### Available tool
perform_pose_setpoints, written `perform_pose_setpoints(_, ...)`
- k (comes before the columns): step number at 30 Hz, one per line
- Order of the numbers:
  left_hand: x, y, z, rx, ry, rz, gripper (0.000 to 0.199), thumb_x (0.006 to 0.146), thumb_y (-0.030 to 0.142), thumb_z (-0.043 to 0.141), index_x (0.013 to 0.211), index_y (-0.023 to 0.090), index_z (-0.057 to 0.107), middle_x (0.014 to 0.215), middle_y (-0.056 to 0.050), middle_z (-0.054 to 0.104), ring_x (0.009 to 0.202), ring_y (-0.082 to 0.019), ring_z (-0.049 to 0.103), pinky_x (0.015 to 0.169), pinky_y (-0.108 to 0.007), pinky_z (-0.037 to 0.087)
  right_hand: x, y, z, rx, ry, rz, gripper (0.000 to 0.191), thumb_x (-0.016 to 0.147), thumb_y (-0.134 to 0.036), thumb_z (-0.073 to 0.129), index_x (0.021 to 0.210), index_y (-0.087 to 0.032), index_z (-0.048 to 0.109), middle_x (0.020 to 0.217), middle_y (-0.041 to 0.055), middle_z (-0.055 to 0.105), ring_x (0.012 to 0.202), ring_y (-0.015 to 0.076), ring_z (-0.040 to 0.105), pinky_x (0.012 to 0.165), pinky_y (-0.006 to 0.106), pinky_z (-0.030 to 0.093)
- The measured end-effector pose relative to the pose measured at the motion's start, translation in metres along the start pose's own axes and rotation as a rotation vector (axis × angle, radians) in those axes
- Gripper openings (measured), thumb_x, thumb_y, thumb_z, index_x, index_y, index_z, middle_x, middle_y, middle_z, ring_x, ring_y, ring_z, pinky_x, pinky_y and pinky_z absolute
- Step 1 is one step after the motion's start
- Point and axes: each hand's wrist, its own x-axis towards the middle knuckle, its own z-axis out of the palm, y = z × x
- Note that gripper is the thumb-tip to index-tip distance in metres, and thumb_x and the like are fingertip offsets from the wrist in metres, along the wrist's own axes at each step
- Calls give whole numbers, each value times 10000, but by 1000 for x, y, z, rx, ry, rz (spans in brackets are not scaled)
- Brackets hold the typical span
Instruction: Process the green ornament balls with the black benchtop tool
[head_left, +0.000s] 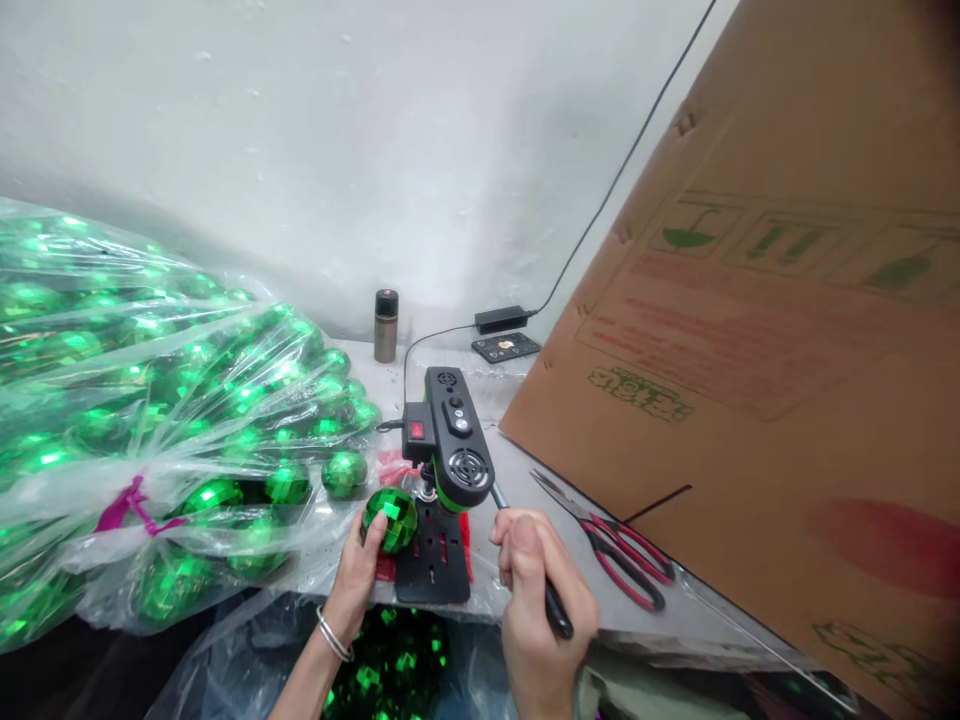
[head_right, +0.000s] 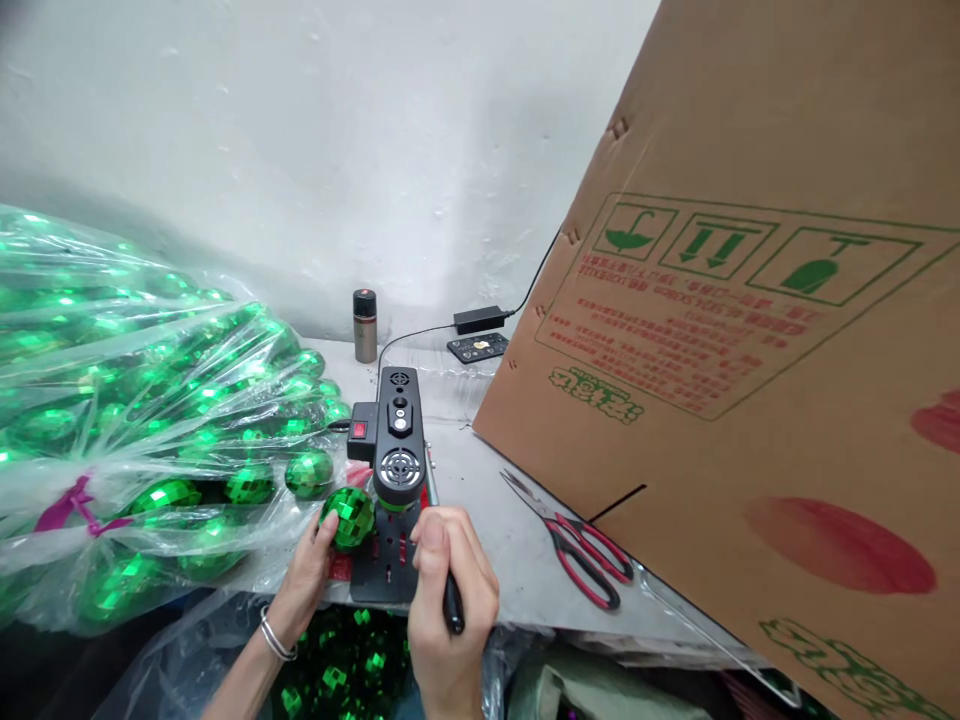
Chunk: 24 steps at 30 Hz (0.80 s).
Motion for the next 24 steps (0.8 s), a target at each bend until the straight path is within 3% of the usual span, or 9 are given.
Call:
perform_pose_setpoints(3,0,4,-2,30,-2,-35,789,805,799,789,1319,202,744,1449,-161,769,1426,-401,659,1285,-553,447,0,0,1,3,13,4,394,1143,-172,501,753,-230,515,723,-37,537,669,104,571,598,230,429)
perform_pose_setpoints(7,-2,1,5,176,-25,93,814,794,783,783,1360,206,689,1441,-161,756,1406,-401,672,1253,-558,477,0,-1,1,-3,12,2,396,1140,-180,504,748,-230,529,713,-27,543,640,115,556,575,250,418)
perform_pose_setpoints(15,-15,-17,23,453,-45,319,729,795,456,862,1441,240,603,1485,-162,719,1417,-415,671,1217,-621,517,0,-2,-1,-27,0,15,350,1142,-210,500,798,-233,562,726,-25,567,590,113,520,520,252,379)
perform_pose_setpoints(24,-16,-36,30,498,12,447,727,818,387,867,1463,219,577,1479,-186,715,1411,-426,685,1214,-646,542,-1,-1,0,-15,19,28,389,1141,-239,511,754,-232,542,706,-17,558,596,125,529,516,264,376)
